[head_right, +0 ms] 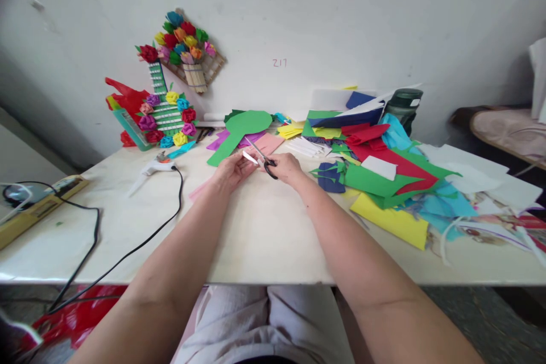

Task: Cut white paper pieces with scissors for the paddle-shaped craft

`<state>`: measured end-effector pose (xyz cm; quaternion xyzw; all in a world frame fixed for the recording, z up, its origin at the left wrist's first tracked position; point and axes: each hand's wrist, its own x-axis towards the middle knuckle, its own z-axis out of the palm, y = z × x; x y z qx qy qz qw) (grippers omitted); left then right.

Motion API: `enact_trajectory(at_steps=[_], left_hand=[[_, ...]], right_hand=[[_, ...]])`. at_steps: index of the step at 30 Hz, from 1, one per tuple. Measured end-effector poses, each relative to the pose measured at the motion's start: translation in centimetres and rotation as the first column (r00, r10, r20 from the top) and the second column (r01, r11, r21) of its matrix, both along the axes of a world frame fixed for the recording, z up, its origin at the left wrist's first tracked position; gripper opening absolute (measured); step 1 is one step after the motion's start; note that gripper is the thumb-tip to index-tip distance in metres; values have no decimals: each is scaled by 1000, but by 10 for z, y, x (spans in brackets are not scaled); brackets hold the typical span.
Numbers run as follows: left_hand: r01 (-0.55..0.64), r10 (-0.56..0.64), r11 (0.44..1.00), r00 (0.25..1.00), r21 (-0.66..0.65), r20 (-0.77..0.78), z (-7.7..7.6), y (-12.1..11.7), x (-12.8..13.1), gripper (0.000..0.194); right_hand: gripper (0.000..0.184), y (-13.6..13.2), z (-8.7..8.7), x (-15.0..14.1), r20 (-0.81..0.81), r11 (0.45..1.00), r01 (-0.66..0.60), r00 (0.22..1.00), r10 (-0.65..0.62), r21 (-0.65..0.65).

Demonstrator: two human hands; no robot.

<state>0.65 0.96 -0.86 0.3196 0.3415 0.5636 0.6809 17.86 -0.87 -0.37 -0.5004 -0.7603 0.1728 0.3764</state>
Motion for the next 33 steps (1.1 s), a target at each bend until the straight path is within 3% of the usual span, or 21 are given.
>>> enact_trajectory(at_steps=[2, 4, 8, 12, 19, 23, 27, 33], left_hand=[[-4, 4, 999, 1000, 45, -3, 1, -2, 0, 15], [2, -2, 995, 1000, 98, -2, 1, -4, 1, 14], [42, -40, 984, 999, 173, -16, 0, -7, 3, 12], [65, -59, 972, 998, 226, -33, -2, -7, 3, 11], [120, -109, 954, 992, 273, -57, 0, -8, 5, 11], [130, -111, 959, 990, 252, -89, 2, -7, 6, 22], [113, -90, 974, 988, 195, -127, 2, -7, 4, 16], [90, -80, 981, 995, 170, -66, 5, -10, 5, 14]], right_hand=[[38, 2, -1, -2, -250, 991, -66, 968, 34, -120], [39, 1, 3, -4, -468, 962, -156, 883, 33, -226], [36, -7, 10, -9, -649, 915, -268, 761, 10, -301], [38, -9, 10, -13, -710, 890, -326, 704, 4, -318], [38, -10, 13, -18, -749, 945, -227, 663, -28, -237], [36, -7, 11, -20, -718, 972, -169, 696, 1, -161], [31, -3, 6, -21, -639, 992, -106, 768, 36, -72], [40, -6, 11, -18, -703, 967, -121, 708, -75, -225]])
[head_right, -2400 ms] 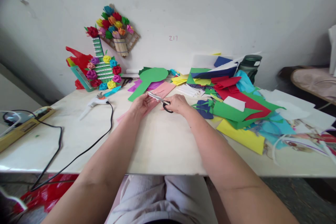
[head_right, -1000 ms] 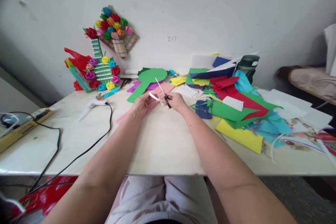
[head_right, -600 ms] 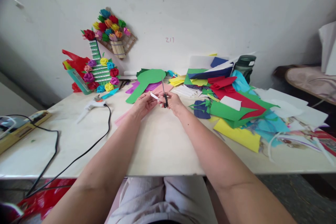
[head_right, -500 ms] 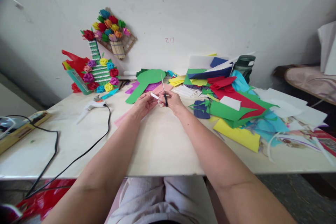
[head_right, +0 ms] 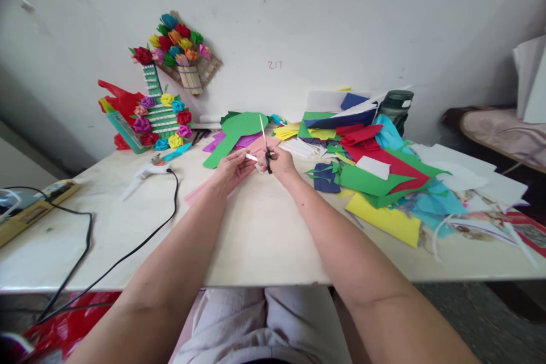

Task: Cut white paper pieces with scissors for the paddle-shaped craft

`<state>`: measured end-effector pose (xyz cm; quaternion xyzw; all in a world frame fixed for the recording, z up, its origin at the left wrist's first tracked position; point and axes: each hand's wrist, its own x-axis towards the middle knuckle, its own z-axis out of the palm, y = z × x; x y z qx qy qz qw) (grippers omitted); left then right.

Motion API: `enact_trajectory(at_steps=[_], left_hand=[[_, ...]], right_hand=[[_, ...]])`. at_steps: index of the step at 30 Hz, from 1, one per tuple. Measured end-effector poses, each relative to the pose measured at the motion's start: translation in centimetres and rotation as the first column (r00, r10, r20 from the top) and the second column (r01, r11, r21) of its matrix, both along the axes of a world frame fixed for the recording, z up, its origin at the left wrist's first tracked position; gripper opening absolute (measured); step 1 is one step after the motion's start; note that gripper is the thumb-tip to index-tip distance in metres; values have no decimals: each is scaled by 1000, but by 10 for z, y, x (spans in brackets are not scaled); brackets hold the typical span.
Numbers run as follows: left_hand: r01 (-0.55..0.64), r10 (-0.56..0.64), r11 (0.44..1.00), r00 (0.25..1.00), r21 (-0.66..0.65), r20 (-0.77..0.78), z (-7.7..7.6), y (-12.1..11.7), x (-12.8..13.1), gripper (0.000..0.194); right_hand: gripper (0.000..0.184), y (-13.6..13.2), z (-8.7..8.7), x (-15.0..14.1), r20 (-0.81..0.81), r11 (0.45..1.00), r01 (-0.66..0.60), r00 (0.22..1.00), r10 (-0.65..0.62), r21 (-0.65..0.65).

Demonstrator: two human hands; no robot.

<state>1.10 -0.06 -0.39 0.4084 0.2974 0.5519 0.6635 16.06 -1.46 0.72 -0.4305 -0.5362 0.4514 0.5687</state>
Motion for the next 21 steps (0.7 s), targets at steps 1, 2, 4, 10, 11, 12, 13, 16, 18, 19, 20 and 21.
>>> enact_trajectory(at_steps=[1, 2, 4, 10, 11, 12, 13, 16, 18, 19, 20, 21], left_hand=[[0, 0, 1000, 1000, 0, 6, 1, -1, 0, 15], [1, -1, 1000, 1000, 1, 9, 1, -1, 1, 15], [-3, 3, 1000, 1000, 4, 15, 2, -2, 1, 15], [-7, 7, 1000, 1000, 10, 14, 0, -2, 1, 15], [-6, 6, 1000, 1000, 11, 15, 0, -2, 1, 15], [-4, 4, 1000, 1000, 12, 16, 1, -2, 1, 15], [-3, 3, 1000, 1000, 12, 15, 1, -2, 1, 15], [7, -7, 1000, 1000, 6, 9, 1, -1, 1, 11], [12, -12, 1000, 1000, 1, 8, 0, 0, 1, 8], [10, -10, 1000, 1000, -3, 9, -1, 1, 1, 7], [4, -4, 1000, 1000, -8, 10, -1, 1, 1, 7], [-7, 8, 1000, 1000, -15, 12, -2, 1, 1, 6]], right_hand=[[42, 0, 1, 1, -18, 1000, 15, 1000, -15, -26], [43, 0, 2, 2, -31, 999, 29, 999, -31, -45], [44, 0, 2, 3, -42, 997, 48, 998, -51, -63], [43, 0, 2, 3, -54, 997, 37, 998, -41, -71], [43, 0, 2, 3, -56, 997, 33, 998, -37, -70], [44, 0, 1, 4, -56, 997, 29, 998, -33, -70], [44, 1, 1, 4, -56, 997, 26, 998, -30, -68], [44, 2, 0, 4, -61, 998, 14, 998, -17, -55], [44, 1, 0, 4, -56, 999, 6, 998, -8, -50], [44, 1, 0, 4, -50, 999, 3, 999, -6, -51], [43, 0, 0, 3, -39, 999, -1, 999, -1, -52], [43, -1, 1, 3, -24, 999, -9, 1000, 8, -53]])
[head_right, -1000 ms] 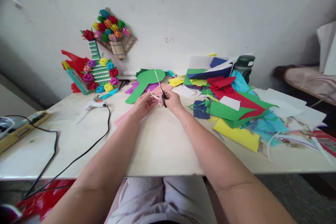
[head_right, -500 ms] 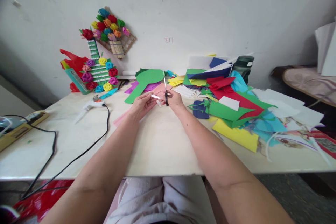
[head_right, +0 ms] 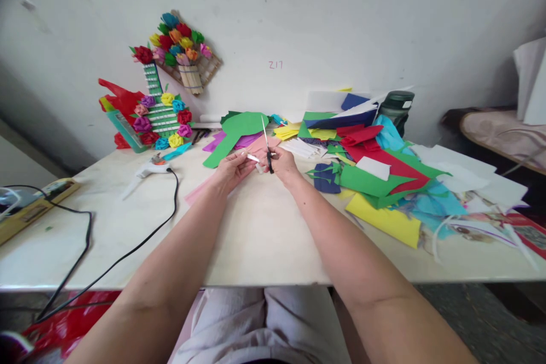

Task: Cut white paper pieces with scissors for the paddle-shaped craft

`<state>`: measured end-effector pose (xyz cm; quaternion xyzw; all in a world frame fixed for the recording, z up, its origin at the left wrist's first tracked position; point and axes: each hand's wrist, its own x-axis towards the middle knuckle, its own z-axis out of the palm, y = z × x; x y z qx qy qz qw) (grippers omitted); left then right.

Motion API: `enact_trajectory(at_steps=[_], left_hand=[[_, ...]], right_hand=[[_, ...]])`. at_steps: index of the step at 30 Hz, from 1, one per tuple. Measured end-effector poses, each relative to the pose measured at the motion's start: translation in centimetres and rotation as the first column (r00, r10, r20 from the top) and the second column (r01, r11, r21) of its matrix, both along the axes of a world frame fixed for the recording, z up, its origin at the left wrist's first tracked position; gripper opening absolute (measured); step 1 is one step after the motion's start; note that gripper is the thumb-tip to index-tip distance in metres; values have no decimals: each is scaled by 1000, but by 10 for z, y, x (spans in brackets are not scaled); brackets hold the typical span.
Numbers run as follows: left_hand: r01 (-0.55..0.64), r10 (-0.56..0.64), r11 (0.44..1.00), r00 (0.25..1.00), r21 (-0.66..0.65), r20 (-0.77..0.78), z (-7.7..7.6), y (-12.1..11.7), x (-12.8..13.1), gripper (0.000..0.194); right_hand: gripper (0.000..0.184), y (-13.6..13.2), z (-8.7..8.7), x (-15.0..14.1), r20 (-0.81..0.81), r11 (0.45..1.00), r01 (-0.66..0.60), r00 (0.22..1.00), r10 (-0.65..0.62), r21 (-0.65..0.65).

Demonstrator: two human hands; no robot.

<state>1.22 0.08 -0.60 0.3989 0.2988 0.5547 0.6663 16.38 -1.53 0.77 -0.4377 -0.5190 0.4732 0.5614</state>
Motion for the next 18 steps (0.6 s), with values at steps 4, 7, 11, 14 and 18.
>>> enact_trajectory(at_steps=[4, 7, 11, 14, 18], left_hand=[[-54, 54, 998, 998, -16, 20, -1, 0, -2, 7], [-96, 96, 995, 995, 18, 22, -1, 1, -6, 8], [-131, 131, 988, 991, 83, 3, 0, 2, -9, 9], [-146, 146, 983, 989, 109, 8, 0, 3, -10, 8], [-161, 159, 979, 987, 122, 27, -2, 4, -9, 5]], right_hand=[[38, -2, 0, 2, 127, 998, -68, 990, 65, 17], [36, 0, -2, 9, 247, 991, -127, 962, 112, 43], [36, 4, -5, 20, 391, 972, -226, 902, 186, 59], [38, 6, -8, 26, 483, 959, -281, 844, 232, 31], [38, 9, -11, 29, 579, 947, -310, 789, 208, 83]])
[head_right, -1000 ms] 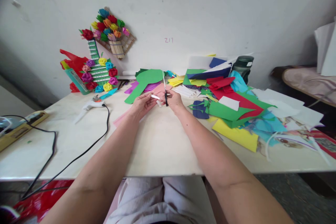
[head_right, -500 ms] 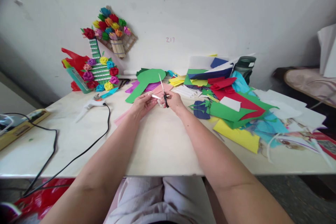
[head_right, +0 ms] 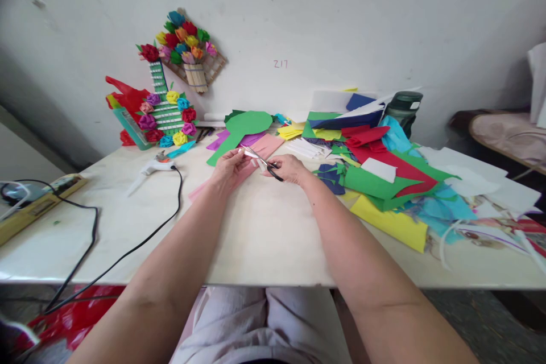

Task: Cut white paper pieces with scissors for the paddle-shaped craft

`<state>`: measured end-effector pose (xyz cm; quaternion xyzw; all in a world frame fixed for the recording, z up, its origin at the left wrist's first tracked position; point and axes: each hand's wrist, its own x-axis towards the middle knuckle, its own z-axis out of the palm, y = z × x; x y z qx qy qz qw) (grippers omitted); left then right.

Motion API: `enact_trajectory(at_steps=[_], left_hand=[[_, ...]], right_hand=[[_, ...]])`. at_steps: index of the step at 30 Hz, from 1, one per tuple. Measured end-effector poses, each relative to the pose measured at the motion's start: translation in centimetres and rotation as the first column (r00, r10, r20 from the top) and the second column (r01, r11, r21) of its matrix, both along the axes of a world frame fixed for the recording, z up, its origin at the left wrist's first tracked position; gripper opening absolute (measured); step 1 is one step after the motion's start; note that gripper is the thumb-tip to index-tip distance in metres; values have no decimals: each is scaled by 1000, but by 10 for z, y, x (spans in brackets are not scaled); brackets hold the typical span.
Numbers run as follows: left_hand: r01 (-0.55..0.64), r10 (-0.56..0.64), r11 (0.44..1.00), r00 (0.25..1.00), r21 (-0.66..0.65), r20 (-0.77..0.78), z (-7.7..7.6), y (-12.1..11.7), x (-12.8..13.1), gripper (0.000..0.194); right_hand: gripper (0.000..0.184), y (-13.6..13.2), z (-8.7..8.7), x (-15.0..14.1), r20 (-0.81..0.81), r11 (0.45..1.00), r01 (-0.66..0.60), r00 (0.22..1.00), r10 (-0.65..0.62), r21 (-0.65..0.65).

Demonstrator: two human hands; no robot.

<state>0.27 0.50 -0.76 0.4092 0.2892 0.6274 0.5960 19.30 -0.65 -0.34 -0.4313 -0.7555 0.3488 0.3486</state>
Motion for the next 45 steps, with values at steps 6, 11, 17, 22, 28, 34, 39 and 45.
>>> enact_trajectory(at_steps=[6, 11, 17, 22, 28, 34, 39, 45], left_hand=[[-34, 34, 999, 999, -39, 5, 2, -3, 1, 3], [-12, 15, 998, 998, -59, 59, 4, -8, 2, 3], [48, -40, 995, 995, -93, 88, 4, -8, 1, 6], [12, -1, 994, 994, -104, 107, 2, -5, 0, 5], [6, 0, 997, 996, -73, 90, 0, -3, -1, 5], [6, -2, 999, 997, -48, 74, -2, -2, -2, 4], [-4, 8, 999, 997, -46, 79, -1, -2, -2, 5], [-26, 31, 997, 997, -74, 74, 1, -3, 0, 5]], right_hand=[[38, 1, -2, -1, 51, 998, 10, 999, -13, 65], [39, 0, -1, 0, 118, 994, 5, 993, -18, 108], [39, -3, 5, 2, 307, 965, 84, 938, -161, 249], [39, -12, 15, 2, 419, 939, 110, 873, -248, 325], [37, -16, 19, -1, 452, 916, 113, 842, -295, 386], [39, -15, 19, -2, 469, 913, 106, 831, -299, 394], [37, -15, 19, -2, 468, 913, 110, 831, -301, 393], [35, -16, 20, -2, 480, 915, 81, 831, -280, 394]])
